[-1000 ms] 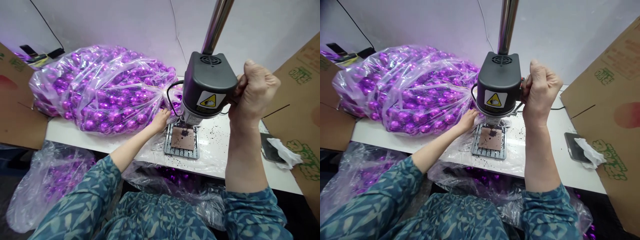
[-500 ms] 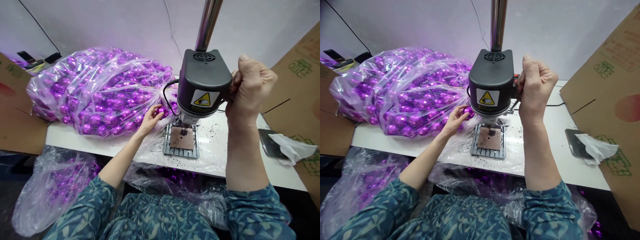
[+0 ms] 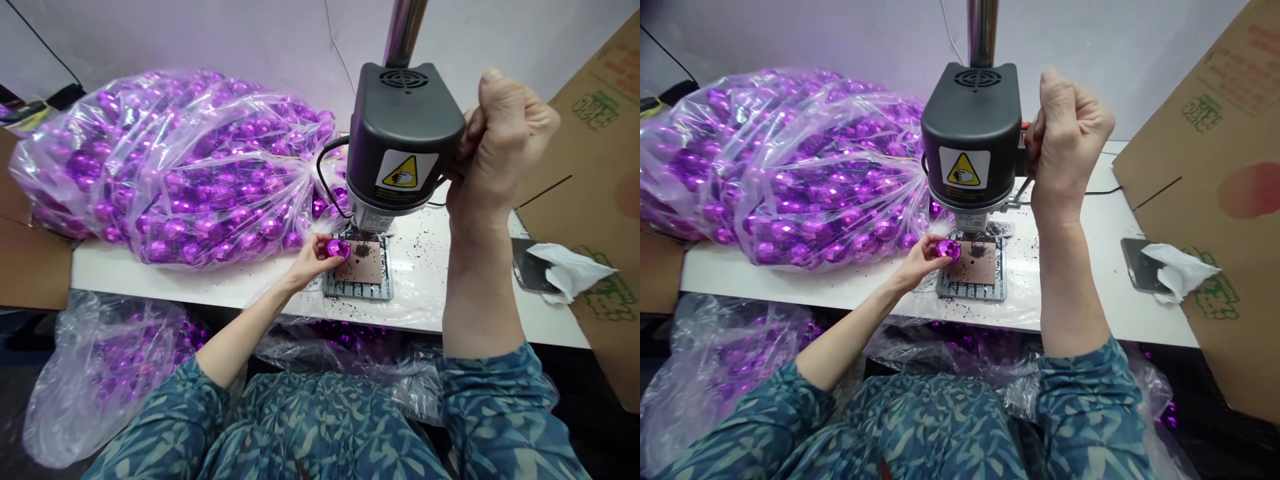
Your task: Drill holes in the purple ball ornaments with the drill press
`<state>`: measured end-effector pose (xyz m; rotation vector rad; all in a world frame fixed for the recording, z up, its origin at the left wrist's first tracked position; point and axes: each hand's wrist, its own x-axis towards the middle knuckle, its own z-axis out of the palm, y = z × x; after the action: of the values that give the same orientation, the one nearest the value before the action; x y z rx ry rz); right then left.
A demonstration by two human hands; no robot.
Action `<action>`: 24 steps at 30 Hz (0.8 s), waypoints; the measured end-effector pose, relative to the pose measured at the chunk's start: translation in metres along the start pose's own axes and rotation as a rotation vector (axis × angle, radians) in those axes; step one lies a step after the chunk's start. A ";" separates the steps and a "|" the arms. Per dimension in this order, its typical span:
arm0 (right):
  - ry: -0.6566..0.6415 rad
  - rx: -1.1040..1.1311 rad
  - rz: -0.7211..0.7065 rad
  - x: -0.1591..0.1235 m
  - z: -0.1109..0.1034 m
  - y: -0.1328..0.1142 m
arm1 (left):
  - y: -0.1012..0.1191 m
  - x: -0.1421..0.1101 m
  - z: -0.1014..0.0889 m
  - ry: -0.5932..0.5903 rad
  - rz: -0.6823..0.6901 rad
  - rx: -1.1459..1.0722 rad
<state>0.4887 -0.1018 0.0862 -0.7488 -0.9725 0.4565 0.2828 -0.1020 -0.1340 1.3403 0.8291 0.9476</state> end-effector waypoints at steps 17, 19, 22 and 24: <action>-0.008 0.040 -0.058 0.002 -0.002 0.009 | -0.013 0.019 0.011 -0.139 0.181 0.423; -0.010 0.047 -0.074 0.003 -0.002 0.011 | -0.012 0.019 0.015 -0.136 0.222 0.469; -0.017 0.037 -0.086 0.003 -0.002 0.011 | -0.014 0.017 0.023 -0.083 0.258 0.519; -0.014 0.022 -0.066 0.003 -0.002 0.010 | -0.017 0.015 0.027 -0.028 0.259 0.527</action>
<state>0.4916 -0.0937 0.0796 -0.6920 -1.0010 0.4151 0.3152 -0.0993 -0.1487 1.9482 0.9364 0.9403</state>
